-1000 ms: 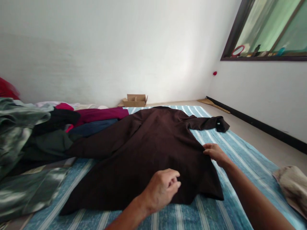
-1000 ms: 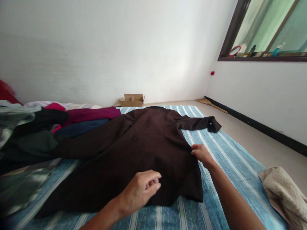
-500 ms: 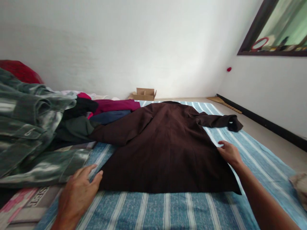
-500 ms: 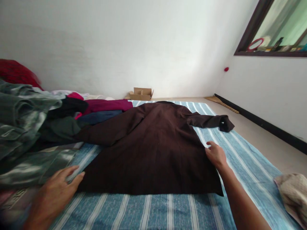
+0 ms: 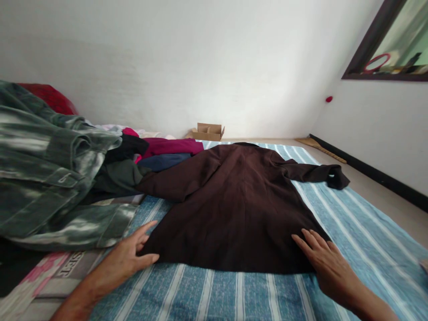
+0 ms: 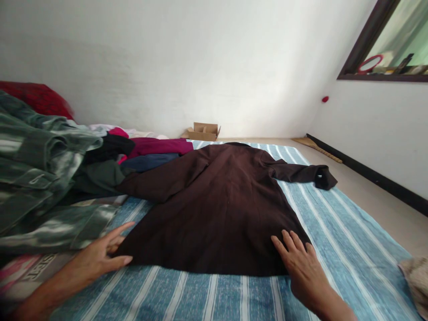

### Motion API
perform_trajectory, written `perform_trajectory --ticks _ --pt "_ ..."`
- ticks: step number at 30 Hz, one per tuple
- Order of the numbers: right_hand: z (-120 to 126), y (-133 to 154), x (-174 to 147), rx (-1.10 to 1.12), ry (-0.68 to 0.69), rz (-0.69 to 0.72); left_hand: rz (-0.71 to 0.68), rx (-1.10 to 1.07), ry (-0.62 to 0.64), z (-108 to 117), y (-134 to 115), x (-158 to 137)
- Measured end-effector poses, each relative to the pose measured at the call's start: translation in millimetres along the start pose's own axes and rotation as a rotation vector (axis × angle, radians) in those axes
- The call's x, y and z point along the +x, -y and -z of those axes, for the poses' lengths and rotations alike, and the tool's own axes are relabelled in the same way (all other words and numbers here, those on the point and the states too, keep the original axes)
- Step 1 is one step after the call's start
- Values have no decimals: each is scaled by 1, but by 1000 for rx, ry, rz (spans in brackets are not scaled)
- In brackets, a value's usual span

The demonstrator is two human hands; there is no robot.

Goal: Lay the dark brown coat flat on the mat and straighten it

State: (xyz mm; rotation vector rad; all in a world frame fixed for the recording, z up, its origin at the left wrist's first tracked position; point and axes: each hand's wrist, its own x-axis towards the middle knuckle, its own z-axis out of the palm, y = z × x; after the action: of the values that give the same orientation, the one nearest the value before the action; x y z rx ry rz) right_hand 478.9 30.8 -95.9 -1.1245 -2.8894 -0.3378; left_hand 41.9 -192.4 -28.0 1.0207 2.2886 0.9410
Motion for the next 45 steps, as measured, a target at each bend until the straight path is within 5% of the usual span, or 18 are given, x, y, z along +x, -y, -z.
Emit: perform_trajectory --ticks 2,4,8,12,14,17,19,22,27,33,39,45 --pt "-3 -9 -1 4 -40 -8 -23 -173 257 2 -1 -3" --pt "0 -16 1 70 -23 -26 -33 -195 331 2 -5 -4" --pt "31 -32 21 348 169 -81 -26 -124 163 3 -29 9" --pt "75 -67 71 746 348 -60 -134 -589 -87 8 -75 53" --pt "90 -87 102 852 239 -196 -172 -771 -239 4 -98 84" --pt "96 -100 139 527 -75 -444 -134 -833 -275 -14 -117 122" --pt "90 -93 149 262 -183 -490 -158 -746 -323 -32 -118 135" --pt "76 -65 143 177 -207 -331 -312 -411 -309 -62 -110 131" --pt "63 -10 103 433 80 139 -775 228 -31 -96 -98 95" --pt "37 11 62 280 160 191 -955 632 164 -106 -87 75" --pt "10 -1 67 225 -29 211 -1018 739 -14 -113 -84 81" --pt "-4 -7 74 268 -327 244 -1229 633 -226 -115 -86 93"
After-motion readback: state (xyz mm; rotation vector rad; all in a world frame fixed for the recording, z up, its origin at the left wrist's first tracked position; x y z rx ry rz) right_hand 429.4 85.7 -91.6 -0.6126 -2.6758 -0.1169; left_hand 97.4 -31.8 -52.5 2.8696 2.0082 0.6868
